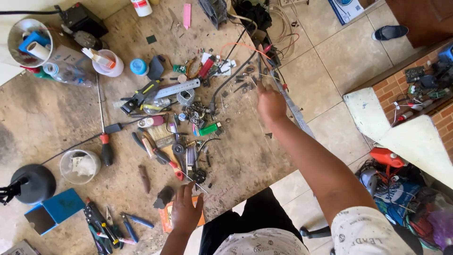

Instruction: Clearing and organizing a cluttered workbench by moving electronic components and using pliers to manage wires.

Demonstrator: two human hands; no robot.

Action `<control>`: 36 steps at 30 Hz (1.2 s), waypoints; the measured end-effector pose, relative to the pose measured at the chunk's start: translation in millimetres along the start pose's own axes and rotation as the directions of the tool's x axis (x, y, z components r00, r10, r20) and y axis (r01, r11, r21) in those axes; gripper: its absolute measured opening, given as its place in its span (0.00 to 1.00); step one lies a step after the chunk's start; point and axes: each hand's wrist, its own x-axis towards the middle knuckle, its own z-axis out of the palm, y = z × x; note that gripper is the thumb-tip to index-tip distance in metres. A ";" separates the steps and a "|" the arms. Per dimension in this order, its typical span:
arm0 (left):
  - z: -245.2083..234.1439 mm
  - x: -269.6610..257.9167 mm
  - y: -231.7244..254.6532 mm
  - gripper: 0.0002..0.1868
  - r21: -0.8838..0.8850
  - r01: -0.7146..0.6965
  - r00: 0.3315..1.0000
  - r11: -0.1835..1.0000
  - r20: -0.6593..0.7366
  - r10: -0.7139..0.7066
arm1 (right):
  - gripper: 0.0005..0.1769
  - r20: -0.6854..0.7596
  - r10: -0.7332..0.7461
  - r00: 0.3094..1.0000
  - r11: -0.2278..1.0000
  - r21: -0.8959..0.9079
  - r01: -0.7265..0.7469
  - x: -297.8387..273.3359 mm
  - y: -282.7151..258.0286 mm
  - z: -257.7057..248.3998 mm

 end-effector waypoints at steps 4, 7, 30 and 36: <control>-7.8 -7.6 17.5 0.23 -0.079 0.028 0.997 0.996 0.078 -0.022 | 0.21 -0.084 0.172 0.982 0.979 0.128 -0.160 26.9 -15.8 -10.1; -5.1 -20.7 12.8 0.22 -0.101 0.090 0.983 0.991 0.169 -0.072 | 0.13 -0.026 0.389 0.921 0.904 0.204 -0.376 27.4 -9.2 7.9; -9.9 -37.1 -14.4 0.25 -0.062 0.382 0.881 0.922 0.326 -0.343 | 0.20 0.580 0.118 0.806 0.856 0.352 -0.379 -18.2 -100.5 -55.5; 3.1 -47.6 -20.1 0.23 -0.039 0.344 0.906 0.938 0.276 -0.321 | 0.32 0.139 0.484 0.864 0.822 0.268 -0.503 60.3 -36.9 2.1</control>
